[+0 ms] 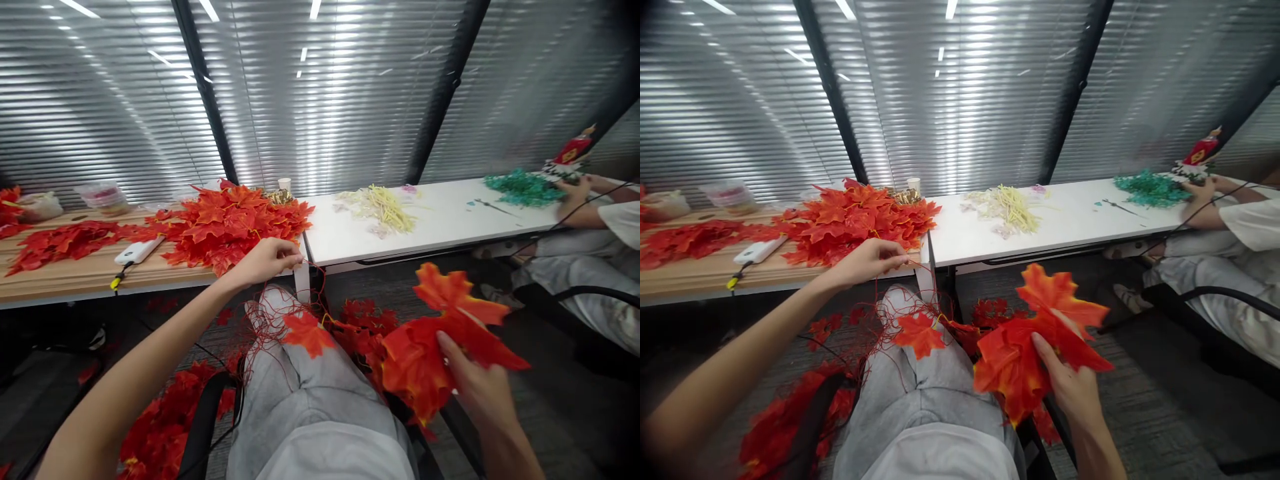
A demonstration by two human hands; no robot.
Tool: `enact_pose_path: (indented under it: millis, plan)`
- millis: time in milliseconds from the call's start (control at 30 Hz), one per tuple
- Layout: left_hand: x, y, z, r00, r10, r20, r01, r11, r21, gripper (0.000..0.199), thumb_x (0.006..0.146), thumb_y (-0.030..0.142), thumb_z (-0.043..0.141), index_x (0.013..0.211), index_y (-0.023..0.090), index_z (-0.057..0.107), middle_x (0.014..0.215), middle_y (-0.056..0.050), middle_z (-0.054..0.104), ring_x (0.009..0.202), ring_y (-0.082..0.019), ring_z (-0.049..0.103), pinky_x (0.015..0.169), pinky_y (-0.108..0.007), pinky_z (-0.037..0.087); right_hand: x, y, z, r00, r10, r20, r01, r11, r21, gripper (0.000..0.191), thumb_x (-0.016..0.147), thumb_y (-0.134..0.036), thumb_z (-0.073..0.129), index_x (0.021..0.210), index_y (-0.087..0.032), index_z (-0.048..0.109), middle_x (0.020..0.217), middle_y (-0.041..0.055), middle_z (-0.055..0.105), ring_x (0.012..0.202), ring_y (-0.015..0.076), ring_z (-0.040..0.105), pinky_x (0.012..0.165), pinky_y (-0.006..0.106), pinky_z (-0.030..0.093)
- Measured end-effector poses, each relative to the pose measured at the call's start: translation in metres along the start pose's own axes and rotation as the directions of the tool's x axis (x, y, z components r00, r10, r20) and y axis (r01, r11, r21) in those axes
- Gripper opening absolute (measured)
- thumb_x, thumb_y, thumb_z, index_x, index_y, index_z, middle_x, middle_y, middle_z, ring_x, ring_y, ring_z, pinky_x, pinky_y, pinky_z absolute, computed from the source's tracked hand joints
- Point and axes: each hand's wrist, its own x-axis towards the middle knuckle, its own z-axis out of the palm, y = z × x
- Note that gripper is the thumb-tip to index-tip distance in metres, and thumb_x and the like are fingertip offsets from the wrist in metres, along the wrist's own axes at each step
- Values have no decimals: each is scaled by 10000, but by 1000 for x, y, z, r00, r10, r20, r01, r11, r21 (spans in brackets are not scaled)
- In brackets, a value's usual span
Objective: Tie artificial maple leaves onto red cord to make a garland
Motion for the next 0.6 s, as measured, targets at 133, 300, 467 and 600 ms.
enact_pose_path:
  millis: [133, 300, 467, 600]
  plan:
    - [-9, -3, 10, 999, -21, -42, 17, 995, -95, 303, 797, 401, 499, 670, 134, 569, 604, 15, 509, 560, -94, 436, 528, -211, 321, 2, -3, 19, 975, 79, 210, -119, 975, 186, 579, 662, -348, 698, 1185, -215, 488, 1100, 65, 603, 1012, 219, 579, 854, 328, 492]
    - [-18, 2, 13, 999, -47, 3, 47, 978, -206, 310, 796, 419, 498, 678, 137, 544, 615, 21, 481, 561, -93, 423, 521, -210, 313, 5, -4, 27, 971, 51, 236, -92, 981, 168, 539, 669, -333, 698, 1160, -201, 518, 1101, 62, 611, 1075, 204, 544, 932, 329, 442]
    - [-25, 11, 17, 998, -61, 12, 62, 959, -278, 288, 819, 414, 472, 751, 147, 555, 597, 23, 470, 521, -85, 408, 485, -200, 306, 14, 6, 37, 954, 150, 258, -178, 980, 86, 424, 657, -382, 688, 997, -140, 615, 1060, 103, 633, 999, 249, 587, 874, 400, 475]
    - [-29, 19, 19, 998, -63, 4, 61, 954, -292, 299, 824, 420, 466, 798, 144, 578, 585, 22, 460, 499, -79, 387, 464, -194, 305, 19, 6, 49, 955, 188, 228, -235, 950, 203, 360, 594, -300, 722, 904, -152, 614, 971, 82, 660, 903, 226, 619, 841, 382, 483]
